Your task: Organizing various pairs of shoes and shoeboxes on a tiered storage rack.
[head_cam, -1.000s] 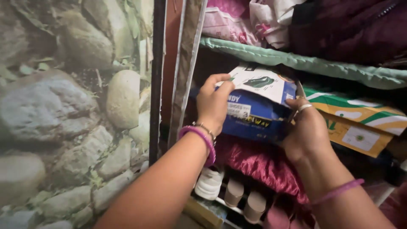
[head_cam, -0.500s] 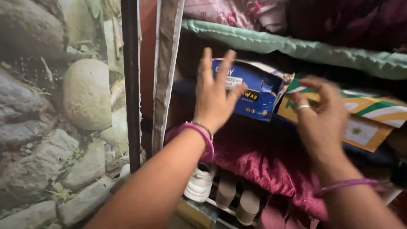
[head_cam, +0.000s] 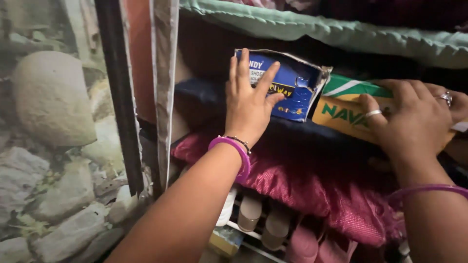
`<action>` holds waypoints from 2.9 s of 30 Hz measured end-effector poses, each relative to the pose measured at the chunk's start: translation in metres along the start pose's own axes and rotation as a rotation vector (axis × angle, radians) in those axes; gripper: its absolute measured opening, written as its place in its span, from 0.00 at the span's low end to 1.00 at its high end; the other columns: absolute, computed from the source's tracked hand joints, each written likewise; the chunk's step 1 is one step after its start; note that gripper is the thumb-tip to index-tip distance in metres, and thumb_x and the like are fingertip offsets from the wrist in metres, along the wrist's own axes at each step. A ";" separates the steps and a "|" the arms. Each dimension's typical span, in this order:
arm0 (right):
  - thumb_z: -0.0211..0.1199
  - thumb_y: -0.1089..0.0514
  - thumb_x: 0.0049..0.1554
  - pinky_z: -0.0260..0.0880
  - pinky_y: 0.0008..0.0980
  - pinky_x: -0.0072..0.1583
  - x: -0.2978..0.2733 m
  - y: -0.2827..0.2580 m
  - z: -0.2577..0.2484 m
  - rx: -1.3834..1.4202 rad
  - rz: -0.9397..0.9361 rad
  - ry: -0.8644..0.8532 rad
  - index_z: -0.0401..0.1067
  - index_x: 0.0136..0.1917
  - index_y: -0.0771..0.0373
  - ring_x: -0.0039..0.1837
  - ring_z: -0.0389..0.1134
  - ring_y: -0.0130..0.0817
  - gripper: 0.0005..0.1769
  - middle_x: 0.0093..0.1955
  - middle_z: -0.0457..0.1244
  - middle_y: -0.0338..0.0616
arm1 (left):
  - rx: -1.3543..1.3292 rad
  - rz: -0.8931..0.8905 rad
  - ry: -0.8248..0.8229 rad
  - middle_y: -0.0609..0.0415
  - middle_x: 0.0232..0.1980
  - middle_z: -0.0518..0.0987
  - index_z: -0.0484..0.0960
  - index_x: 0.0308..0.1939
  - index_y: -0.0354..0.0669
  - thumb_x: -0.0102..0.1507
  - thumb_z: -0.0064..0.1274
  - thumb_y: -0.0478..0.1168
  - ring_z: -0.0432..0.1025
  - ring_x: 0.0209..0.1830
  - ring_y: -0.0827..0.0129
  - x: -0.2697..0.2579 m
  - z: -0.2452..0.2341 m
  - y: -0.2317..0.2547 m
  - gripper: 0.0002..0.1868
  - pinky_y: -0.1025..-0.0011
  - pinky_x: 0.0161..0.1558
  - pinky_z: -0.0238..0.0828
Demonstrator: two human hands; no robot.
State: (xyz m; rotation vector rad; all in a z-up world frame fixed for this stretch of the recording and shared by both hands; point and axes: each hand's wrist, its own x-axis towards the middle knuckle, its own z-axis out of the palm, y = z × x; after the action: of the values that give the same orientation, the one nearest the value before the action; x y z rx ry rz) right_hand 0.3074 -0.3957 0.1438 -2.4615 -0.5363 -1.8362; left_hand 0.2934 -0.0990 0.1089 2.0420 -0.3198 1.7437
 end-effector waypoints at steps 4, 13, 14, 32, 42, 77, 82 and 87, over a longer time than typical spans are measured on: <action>0.70 0.39 0.57 0.63 0.49 0.66 0.005 -0.011 -0.024 0.021 -0.041 -0.056 0.77 0.63 0.58 0.65 0.66 0.49 0.28 0.61 0.68 0.49 | 0.247 0.166 -0.110 0.49 0.81 0.53 0.75 0.68 0.68 0.61 0.59 0.42 0.46 0.83 0.48 0.001 -0.010 0.016 0.30 0.34 0.74 0.45; 0.76 0.48 0.57 0.63 0.44 0.69 -0.022 0.027 -0.029 0.199 -0.066 -0.125 0.75 0.65 0.55 0.68 0.64 0.45 0.26 0.63 0.65 0.45 | 0.024 0.457 -0.220 0.45 0.71 0.67 0.75 0.65 0.47 0.61 0.57 0.36 0.59 0.76 0.50 -0.003 -0.010 0.038 0.27 0.43 0.77 0.49; 0.76 0.51 0.56 0.63 0.45 0.72 -0.026 0.024 -0.031 0.172 -0.135 -0.062 0.74 0.66 0.56 0.71 0.63 0.46 0.27 0.65 0.65 0.46 | 0.011 0.437 -0.213 0.45 0.70 0.68 0.74 0.65 0.47 0.60 0.59 0.37 0.59 0.75 0.49 -0.002 -0.011 0.040 0.28 0.44 0.76 0.50; 0.61 0.37 0.62 0.72 0.44 0.59 -0.018 0.060 -0.011 1.086 0.957 0.047 0.59 0.70 0.55 0.60 0.67 0.36 0.32 0.63 0.63 0.42 | 0.188 0.626 -0.133 0.45 0.79 0.60 0.69 0.74 0.57 0.61 0.53 0.32 0.52 0.79 0.46 0.023 0.028 0.075 0.36 0.44 0.76 0.48; 0.61 0.38 0.61 0.78 0.48 0.61 0.001 0.078 -0.002 1.328 1.213 0.014 0.72 0.61 0.58 0.59 0.76 0.41 0.25 0.59 0.71 0.44 | 0.293 0.822 -0.256 0.43 0.80 0.60 0.64 0.78 0.47 0.62 0.58 0.38 0.49 0.83 0.49 0.046 0.043 0.096 0.39 0.38 0.78 0.34; 0.53 0.50 0.61 0.70 0.48 0.62 -0.578 -0.270 0.072 1.243 2.340 -0.977 0.71 0.63 0.60 0.57 0.69 0.44 0.21 0.59 0.67 0.45 | 0.142 -0.972 -1.441 0.34 0.60 0.77 0.77 0.63 0.46 0.56 0.57 0.42 0.73 0.61 0.42 -0.509 -0.070 -0.096 0.29 0.52 0.62 0.68; 0.56 0.49 0.62 0.69 0.48 0.65 -0.568 -0.293 0.077 1.099 2.298 -1.252 0.70 0.64 0.61 0.59 0.67 0.44 0.21 0.61 0.66 0.45 | 0.228 -1.005 -1.533 0.36 0.60 0.78 0.82 0.57 0.40 0.59 0.56 0.50 0.74 0.62 0.45 -0.534 -0.053 -0.107 0.26 0.55 0.63 0.70; 0.58 0.55 0.60 0.70 0.48 0.66 -0.572 -0.286 0.075 1.205 2.251 -1.191 0.70 0.64 0.62 0.61 0.69 0.43 0.20 0.60 0.68 0.47 | -0.015 -1.175 -1.589 0.36 0.59 0.78 0.82 0.55 0.40 0.68 0.46 0.58 0.72 0.61 0.44 -0.581 -0.032 -0.127 0.27 0.52 0.62 0.67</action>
State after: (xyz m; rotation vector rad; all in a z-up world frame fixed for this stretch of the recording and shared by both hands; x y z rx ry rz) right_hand 0.1540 -0.2572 -0.4664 -1.1098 0.7516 0.6978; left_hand 0.2164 -0.0317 -0.4774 2.2807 0.3940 -0.6625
